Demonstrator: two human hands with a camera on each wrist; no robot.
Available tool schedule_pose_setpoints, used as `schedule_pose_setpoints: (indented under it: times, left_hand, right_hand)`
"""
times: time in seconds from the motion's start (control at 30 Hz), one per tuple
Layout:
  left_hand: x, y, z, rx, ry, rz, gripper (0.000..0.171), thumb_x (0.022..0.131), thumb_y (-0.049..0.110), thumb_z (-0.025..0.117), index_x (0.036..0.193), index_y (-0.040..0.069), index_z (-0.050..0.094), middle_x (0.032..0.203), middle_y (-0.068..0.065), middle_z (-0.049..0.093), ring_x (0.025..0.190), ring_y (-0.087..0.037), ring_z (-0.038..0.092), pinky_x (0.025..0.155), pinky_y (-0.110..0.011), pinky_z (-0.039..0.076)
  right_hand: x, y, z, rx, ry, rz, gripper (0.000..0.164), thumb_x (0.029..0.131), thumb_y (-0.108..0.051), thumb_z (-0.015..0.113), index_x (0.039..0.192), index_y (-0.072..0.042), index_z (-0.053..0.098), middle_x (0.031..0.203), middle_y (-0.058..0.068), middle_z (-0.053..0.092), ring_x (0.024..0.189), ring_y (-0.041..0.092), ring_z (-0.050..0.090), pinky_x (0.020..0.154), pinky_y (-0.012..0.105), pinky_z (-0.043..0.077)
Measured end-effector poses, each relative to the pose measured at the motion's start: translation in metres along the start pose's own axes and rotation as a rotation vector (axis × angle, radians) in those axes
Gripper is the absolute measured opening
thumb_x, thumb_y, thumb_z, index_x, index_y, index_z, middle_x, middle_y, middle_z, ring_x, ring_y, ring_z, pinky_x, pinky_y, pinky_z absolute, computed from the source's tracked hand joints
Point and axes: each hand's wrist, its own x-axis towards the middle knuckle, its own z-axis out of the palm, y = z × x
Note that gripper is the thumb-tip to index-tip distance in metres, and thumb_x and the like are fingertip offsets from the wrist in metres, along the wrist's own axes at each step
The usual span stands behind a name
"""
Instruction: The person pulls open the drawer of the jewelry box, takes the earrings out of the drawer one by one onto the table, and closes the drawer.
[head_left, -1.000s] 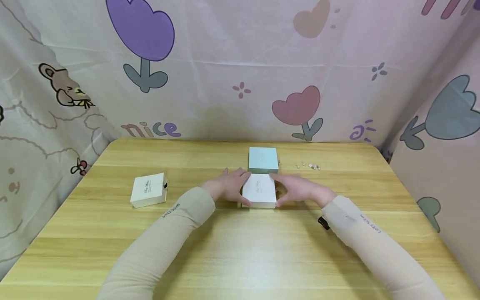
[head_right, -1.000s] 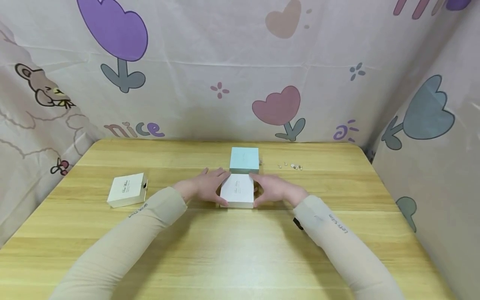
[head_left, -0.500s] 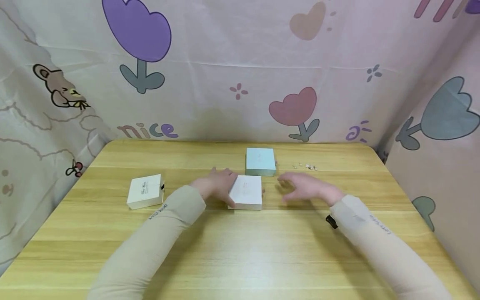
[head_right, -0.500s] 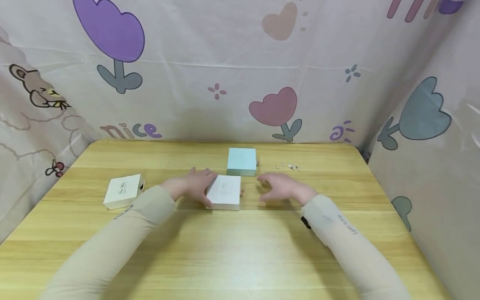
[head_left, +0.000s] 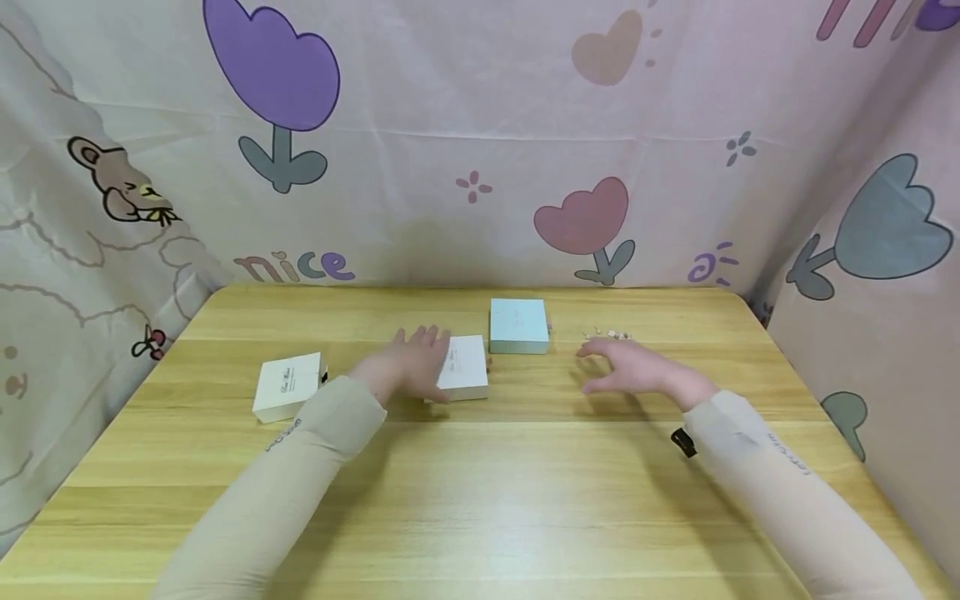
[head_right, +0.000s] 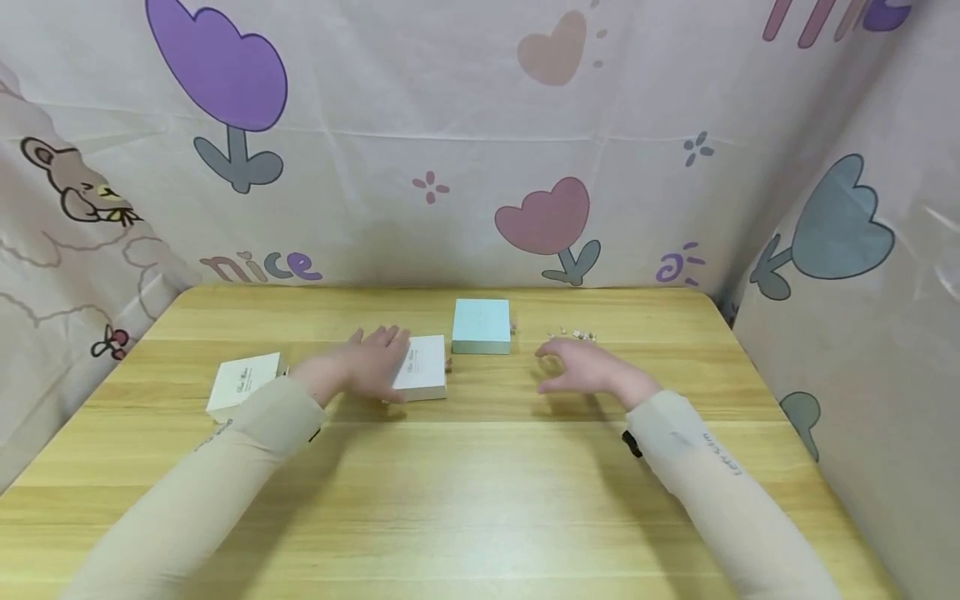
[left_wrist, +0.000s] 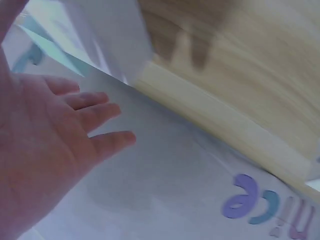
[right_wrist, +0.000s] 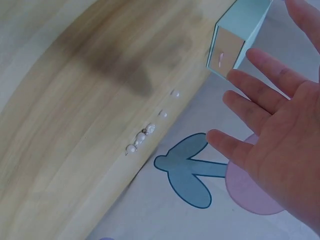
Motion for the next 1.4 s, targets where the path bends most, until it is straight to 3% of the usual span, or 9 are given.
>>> schedule_pose_setpoints:
  times: [0.13, 0.33, 0.53, 0.67, 1.03, 1.23, 1.4]
  left_hand:
    - [-0.003, 0.011, 0.004, 0.001, -0.051, 0.027, 0.089, 0.087, 0.045, 0.061, 0.148, -0.002, 0.017, 0.153, -0.026, 0.016, 0.141, -0.043, 0.018, 0.113, -0.060, 0.012]
    - [-0.001, 0.017, 0.006, -0.011, -0.099, -0.024, 0.080, 0.092, 0.037, 0.057, 0.147, -0.004, 0.017, 0.153, -0.027, 0.013, 0.141, -0.044, 0.016, 0.114, -0.057, 0.012]
    - [0.012, 0.013, 0.005, 0.043, -0.022, -0.061, 0.055, 0.095, 0.011, 0.045, 0.144, -0.006, 0.025, 0.149, -0.030, 0.022, 0.139, -0.044, 0.021, 0.112, -0.061, 0.013]
    - [0.022, 0.007, 0.003, 0.061, 0.016, -0.081, 0.052, 0.092, -0.001, 0.041, 0.142, -0.006, 0.028, 0.147, -0.031, 0.027, 0.136, -0.044, 0.028, 0.112, -0.060, 0.016]
    - [0.048, -0.006, -0.013, 0.082, 0.017, -0.067, 0.051, 0.096, 0.001, 0.036, 0.145, -0.006, 0.023, 0.150, -0.029, 0.023, 0.140, -0.040, 0.024, 0.116, -0.054, 0.012]
    - [0.051, -0.007, -0.014, 0.078, 0.005, -0.069, 0.052, 0.096, 0.003, 0.035, 0.145, -0.007, 0.020, 0.151, -0.029, 0.020, 0.140, -0.040, 0.021, 0.116, -0.055, 0.012]
    - [0.051, -0.009, -0.009, 0.033, 0.008, -0.080, 0.055, 0.097, 0.007, 0.036, 0.147, -0.004, 0.016, 0.153, -0.027, 0.014, 0.143, -0.041, 0.013, 0.114, -0.059, 0.005]
  right_hand:
    - [-0.002, 0.002, -0.002, -0.006, 0.009, 0.006, 0.061, 0.082, -0.029, 0.070, 0.129, 0.003, 0.050, 0.136, 0.024, 0.048, 0.128, 0.044, 0.040, 0.108, 0.057, 0.028]
    - [-0.003, 0.005, -0.001, 0.002, 0.002, 0.003, 0.062, 0.082, -0.031, 0.070, 0.129, 0.003, 0.050, 0.135, 0.024, 0.049, 0.127, 0.044, 0.042, 0.107, 0.056, 0.030]
    - [-0.006, 0.010, -0.001, 0.009, 0.008, 0.031, 0.062, 0.082, -0.032, 0.070, 0.130, 0.002, 0.050, 0.138, 0.025, 0.046, 0.132, 0.046, 0.034, 0.109, 0.058, 0.024]
    - [-0.009, 0.012, -0.004, 0.016, 0.009, 0.048, 0.062, 0.082, -0.031, 0.070, 0.130, 0.002, 0.050, 0.140, 0.026, 0.042, 0.134, 0.048, 0.028, 0.110, 0.060, 0.020]
    - [-0.010, 0.015, -0.007, 0.022, -0.004, 0.071, 0.059, 0.082, -0.029, 0.070, 0.130, 0.001, 0.050, 0.142, 0.026, 0.040, 0.135, 0.049, 0.025, 0.110, 0.059, 0.019]
    - [-0.009, 0.015, -0.005, 0.024, -0.012, 0.081, 0.060, 0.083, -0.029, 0.069, 0.131, 0.001, 0.049, 0.143, 0.027, 0.038, 0.136, 0.049, 0.024, 0.110, 0.060, 0.019]
    - [-0.009, 0.016, -0.003, 0.018, -0.014, 0.077, 0.059, 0.083, -0.029, 0.069, 0.131, 0.001, 0.049, 0.141, 0.026, 0.041, 0.134, 0.048, 0.027, 0.109, 0.060, 0.021]
